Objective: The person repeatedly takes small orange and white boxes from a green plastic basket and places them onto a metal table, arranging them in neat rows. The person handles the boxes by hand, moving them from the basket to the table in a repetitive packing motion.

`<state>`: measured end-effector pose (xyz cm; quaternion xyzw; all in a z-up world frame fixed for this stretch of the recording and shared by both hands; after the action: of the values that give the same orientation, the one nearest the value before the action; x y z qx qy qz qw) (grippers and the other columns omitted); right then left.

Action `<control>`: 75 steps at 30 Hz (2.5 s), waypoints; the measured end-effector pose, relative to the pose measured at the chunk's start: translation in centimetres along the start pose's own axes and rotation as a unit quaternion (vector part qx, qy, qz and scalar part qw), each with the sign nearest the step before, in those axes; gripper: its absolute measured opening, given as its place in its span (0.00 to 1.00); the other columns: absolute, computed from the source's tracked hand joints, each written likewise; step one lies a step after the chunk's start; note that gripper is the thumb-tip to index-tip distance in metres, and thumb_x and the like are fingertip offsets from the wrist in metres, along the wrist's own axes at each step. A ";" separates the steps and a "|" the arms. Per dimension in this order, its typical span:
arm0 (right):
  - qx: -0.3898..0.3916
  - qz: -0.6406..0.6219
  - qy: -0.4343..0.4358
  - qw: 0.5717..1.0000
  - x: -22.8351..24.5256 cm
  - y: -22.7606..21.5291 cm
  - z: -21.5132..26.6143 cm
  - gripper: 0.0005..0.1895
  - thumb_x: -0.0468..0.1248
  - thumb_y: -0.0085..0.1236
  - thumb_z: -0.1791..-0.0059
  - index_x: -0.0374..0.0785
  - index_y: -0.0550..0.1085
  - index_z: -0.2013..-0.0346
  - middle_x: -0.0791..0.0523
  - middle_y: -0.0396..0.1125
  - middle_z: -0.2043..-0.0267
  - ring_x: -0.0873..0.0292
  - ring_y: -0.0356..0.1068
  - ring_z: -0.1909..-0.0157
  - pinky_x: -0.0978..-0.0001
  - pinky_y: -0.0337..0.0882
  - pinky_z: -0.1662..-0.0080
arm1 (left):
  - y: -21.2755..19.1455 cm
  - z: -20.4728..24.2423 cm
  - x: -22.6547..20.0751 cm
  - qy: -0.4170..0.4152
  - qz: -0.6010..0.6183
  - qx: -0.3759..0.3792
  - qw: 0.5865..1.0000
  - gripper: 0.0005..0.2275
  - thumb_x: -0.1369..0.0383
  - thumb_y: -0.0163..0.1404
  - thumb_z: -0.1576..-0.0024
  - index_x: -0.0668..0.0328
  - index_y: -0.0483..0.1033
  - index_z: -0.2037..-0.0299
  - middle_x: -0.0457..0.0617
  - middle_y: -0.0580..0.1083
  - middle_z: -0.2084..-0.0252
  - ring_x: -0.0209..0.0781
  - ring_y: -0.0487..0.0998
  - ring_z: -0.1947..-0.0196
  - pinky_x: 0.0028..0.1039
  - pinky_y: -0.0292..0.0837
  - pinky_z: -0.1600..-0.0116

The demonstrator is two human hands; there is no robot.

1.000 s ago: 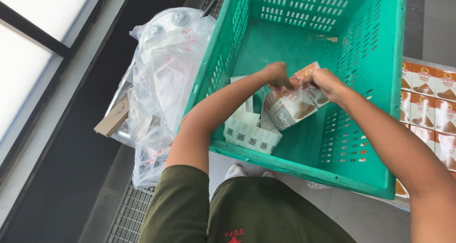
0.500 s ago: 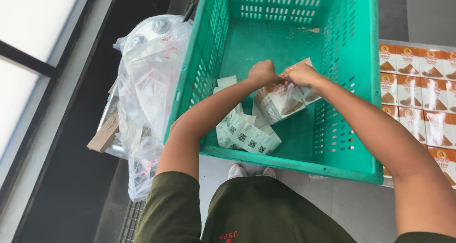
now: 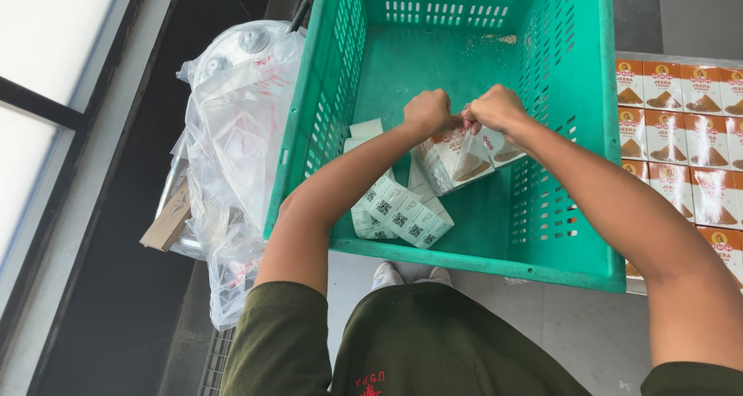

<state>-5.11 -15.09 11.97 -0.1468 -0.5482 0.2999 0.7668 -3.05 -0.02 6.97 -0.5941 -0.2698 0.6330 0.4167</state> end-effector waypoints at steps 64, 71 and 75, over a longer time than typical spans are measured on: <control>-0.019 0.533 -0.172 0.828 0.2 -3.6 0.7 0.36 0.40 0.74 0.66 0.28 0.74 0.47 0.41 0.73 0.55 0.41 0.74 0.52 0.54 0.74 0.52 | -0.6 1.9 0.9 0.171 -0.034 -0.058 0.983 0.20 0.77 0.58 0.62 0.77 0.69 0.59 0.68 0.72 0.55 0.63 0.74 0.50 0.38 0.74 0.45; 0.141 0.535 0.063 0.831 -1.4 -4.2 2.5 0.26 0.46 0.77 0.66 0.34 0.85 0.59 0.50 0.82 0.60 0.55 0.83 0.65 0.62 0.82 0.57 | -4.7 2.4 -1.2 0.236 -0.019 -0.097 0.967 0.20 0.81 0.56 0.63 0.77 0.69 0.58 0.68 0.69 0.53 0.66 0.74 0.52 0.42 0.73 0.49; 0.144 0.529 0.108 0.829 1.2 -4.4 6.6 0.34 0.57 0.81 0.67 0.36 0.82 0.58 0.52 0.79 0.60 0.56 0.80 0.69 0.64 0.80 0.60 | -5.5 2.6 -1.8 0.276 -0.058 -0.102 0.954 0.21 0.83 0.55 0.62 0.74 0.70 0.55 0.65 0.70 0.52 0.65 0.74 0.51 0.43 0.73 0.48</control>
<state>-9.62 -18.45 17.68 -0.3339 -0.2507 0.7173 0.5578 -4.54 1.64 12.91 -0.7683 -0.2410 0.3883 0.4482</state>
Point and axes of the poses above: each hand's wrist, its own z-axis away from the middle knuckle, its own y-axis out of the palm, x = y × z, the point moved 5 cm from there along -z, towards the middle knuckle
